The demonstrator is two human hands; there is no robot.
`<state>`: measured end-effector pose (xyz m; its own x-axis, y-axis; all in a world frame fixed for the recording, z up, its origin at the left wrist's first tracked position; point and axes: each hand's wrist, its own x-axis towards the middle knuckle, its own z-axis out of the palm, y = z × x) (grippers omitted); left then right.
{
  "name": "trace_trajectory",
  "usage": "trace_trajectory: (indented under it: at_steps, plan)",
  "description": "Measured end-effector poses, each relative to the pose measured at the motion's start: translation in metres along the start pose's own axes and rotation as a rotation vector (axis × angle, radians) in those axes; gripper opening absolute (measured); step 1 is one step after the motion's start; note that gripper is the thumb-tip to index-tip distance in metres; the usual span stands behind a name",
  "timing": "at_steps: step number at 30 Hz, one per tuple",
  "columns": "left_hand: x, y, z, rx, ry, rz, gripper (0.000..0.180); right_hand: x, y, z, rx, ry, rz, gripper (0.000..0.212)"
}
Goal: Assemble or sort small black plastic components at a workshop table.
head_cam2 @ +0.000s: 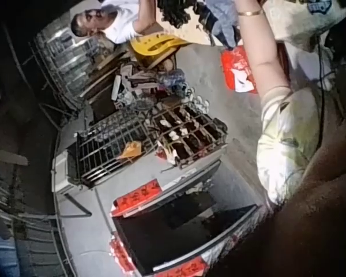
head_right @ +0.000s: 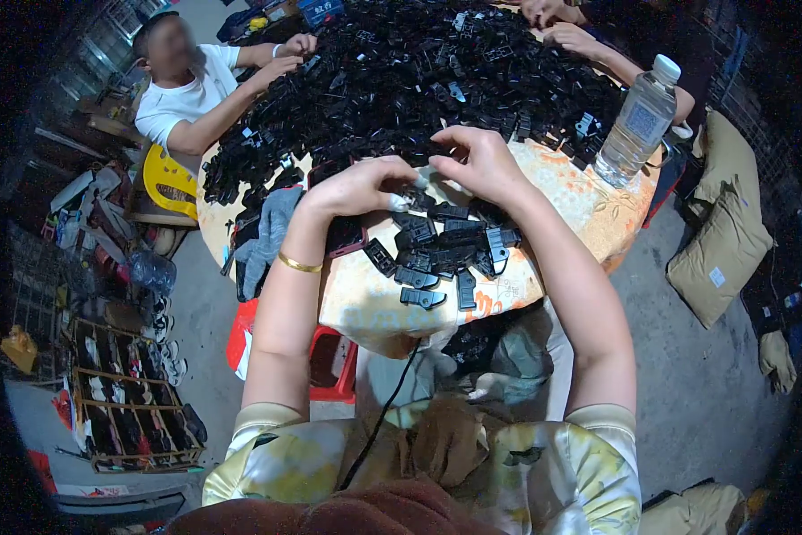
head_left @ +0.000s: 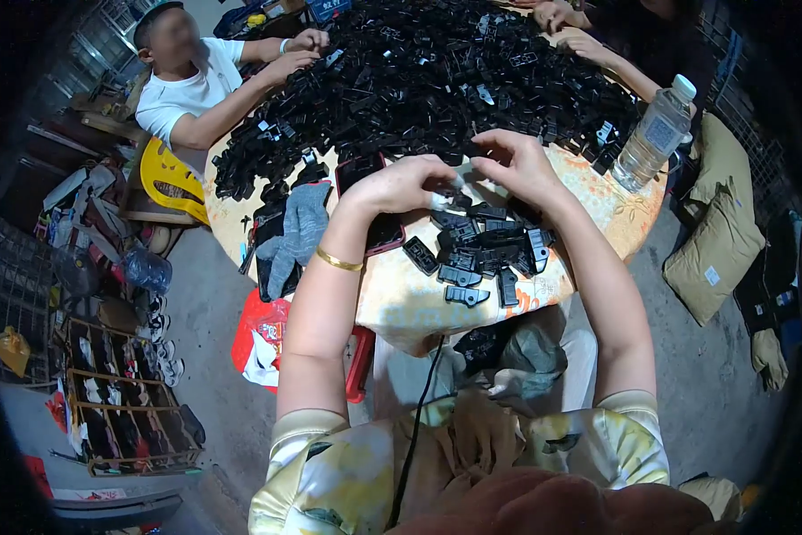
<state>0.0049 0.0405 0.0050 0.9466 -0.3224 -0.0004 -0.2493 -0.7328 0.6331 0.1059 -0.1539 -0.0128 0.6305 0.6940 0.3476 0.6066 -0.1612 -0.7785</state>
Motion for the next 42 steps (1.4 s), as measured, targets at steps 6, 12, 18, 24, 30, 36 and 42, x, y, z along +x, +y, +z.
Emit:
trace_trajectory:
  at_steps: [6, 12, 18, 24, 30, 36, 42]
  plan:
    - [0.012, 0.004, 0.020, 0.190, 0.141, 0.015, 0.029, 0.000, -0.003, 0.002, 0.113, 0.108, -0.211, 0.030]
    - [0.013, 0.006, 0.002, -1.189, 0.298, -0.302, 0.020, -0.005, -0.020, -0.006, -0.027, 0.185, -0.534, 0.029]
    - [0.011, 0.011, 0.005, -1.286, 0.200, -0.210, 0.022, -0.003, -0.018, -0.004, -0.181, 0.142, -0.680, 0.034]
    - [0.013, 0.022, 0.010, -1.229, 0.185, -0.221, 0.025, -0.005, -0.016, -0.007, -0.322, 0.178, -0.683, 0.032]
    - [0.011, 0.024, 0.013, -0.841, 0.319, -0.144, 0.031, -0.003, -0.016, -0.001, -0.141, 0.116, -0.586, 0.040]
    - [0.012, 0.047, 0.020, -0.453, 0.169, -0.119, 0.029, 0.013, 0.033, -0.042, -0.370, 0.547, -0.064, 0.038]
    - [0.012, 0.035, 0.031, -0.062, -0.009, 0.438, 0.030, 0.015, 0.054, -0.042, -0.850, 0.458, 0.111, 0.029]
